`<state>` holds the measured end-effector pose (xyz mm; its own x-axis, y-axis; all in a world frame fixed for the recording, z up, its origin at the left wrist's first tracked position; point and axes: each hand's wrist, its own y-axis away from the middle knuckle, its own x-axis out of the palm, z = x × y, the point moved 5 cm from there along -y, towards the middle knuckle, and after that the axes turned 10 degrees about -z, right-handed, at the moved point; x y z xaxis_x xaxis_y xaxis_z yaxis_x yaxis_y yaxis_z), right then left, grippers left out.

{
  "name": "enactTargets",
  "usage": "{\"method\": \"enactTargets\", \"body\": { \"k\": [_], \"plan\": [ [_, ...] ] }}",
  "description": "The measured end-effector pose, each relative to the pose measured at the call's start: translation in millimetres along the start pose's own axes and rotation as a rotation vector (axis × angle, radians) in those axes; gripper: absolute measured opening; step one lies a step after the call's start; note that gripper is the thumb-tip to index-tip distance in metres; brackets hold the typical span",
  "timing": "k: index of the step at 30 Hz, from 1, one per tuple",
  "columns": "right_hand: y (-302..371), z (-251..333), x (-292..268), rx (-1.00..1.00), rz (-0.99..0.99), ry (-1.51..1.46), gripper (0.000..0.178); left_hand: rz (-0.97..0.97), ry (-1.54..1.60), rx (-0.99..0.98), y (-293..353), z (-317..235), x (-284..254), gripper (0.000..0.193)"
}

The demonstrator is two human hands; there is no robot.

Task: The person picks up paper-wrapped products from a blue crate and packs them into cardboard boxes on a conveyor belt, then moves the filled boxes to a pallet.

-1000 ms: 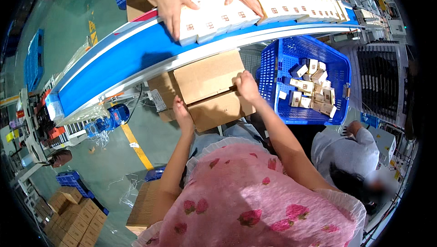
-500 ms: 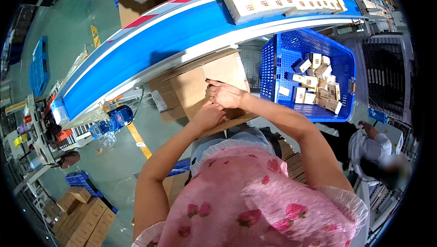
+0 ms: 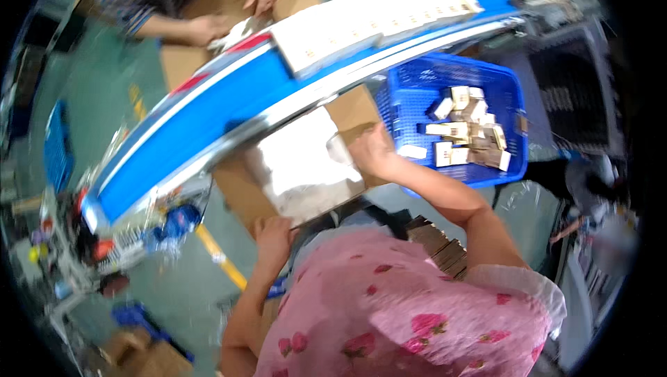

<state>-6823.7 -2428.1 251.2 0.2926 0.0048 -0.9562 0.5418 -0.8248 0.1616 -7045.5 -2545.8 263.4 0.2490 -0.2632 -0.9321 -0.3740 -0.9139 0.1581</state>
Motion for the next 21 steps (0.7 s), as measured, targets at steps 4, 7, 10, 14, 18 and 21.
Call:
{"method": "enactTargets", "body": {
  "k": [4, 7, 10, 14, 18, 21],
  "plan": [
    [-47.8, -13.1, -47.0, 0.132, -0.62, -0.451, 0.004, -0.299, -0.098, -0.172, -36.1, 15.0, 26.6, 0.05],
    [-73.7, 21.7, -52.6, 0.255, -0.741, -0.866, 0.012, -0.411, -0.11, -0.22, -51.6, 11.1, 50.3, 0.061],
    [-47.2, 77.1, 2.4, 0.102, -0.542, -0.667, 0.02, -0.279, -0.096, -0.343, -43.2, 17.2, 43.1, 0.057],
    [-23.9, 99.2, 56.5, 0.055, -0.477, -0.63, 0.027, -0.478, -0.294, -0.207, -9.2, 2.7, -31.2, 0.036],
    [-32.7, 100.5, 47.9, 0.029, -0.461, -0.549, 0.03, -0.776, 0.857, -0.995, 39.2, 176.9, 57.7, 0.029],
    [-28.5, 96.3, 57.2, 0.077, -0.431, -0.57, 0.028, -0.688, 1.215, -0.734, 0.7, 137.1, 33.1, 0.037]
  ]
}}
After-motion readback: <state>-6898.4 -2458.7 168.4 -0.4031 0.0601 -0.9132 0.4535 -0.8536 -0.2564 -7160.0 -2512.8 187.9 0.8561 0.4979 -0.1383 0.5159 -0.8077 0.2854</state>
